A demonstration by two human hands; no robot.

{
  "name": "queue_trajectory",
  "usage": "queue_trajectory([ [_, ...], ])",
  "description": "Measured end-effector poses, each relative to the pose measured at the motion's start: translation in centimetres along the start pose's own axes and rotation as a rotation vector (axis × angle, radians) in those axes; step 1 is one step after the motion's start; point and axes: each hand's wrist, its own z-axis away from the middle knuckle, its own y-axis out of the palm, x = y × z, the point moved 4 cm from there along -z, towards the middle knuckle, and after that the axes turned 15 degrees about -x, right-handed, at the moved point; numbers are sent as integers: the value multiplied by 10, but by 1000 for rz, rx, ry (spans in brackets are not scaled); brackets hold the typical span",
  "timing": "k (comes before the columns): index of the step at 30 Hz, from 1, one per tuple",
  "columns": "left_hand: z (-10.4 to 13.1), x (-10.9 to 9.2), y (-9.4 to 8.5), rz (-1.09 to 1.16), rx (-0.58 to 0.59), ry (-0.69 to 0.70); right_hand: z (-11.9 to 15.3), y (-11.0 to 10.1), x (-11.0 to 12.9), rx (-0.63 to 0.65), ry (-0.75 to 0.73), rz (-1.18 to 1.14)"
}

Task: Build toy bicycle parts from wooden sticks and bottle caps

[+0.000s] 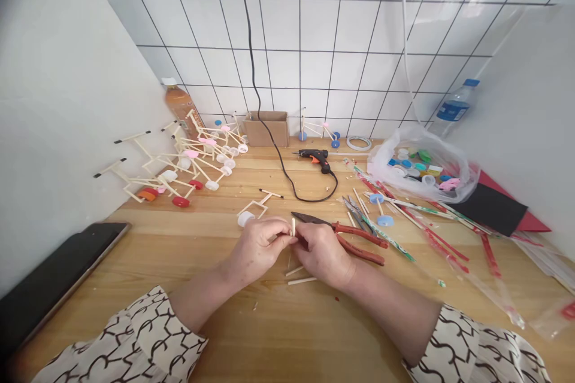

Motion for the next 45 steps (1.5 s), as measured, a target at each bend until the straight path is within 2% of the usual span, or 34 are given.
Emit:
queue_trajectory([
  [25,-1,-2,1,34,14,-46,2,1,-2,23,-3,-16],
  [36,1,-3,1,-15,22,-19,2,2,-1,32,12,-20],
  [41,2,-6,2,-22,36,-16,0,-7,6,49,17,14],
  [45,1,-6,1,-12,49,-30,-2,-22,12,-28,97,-16],
])
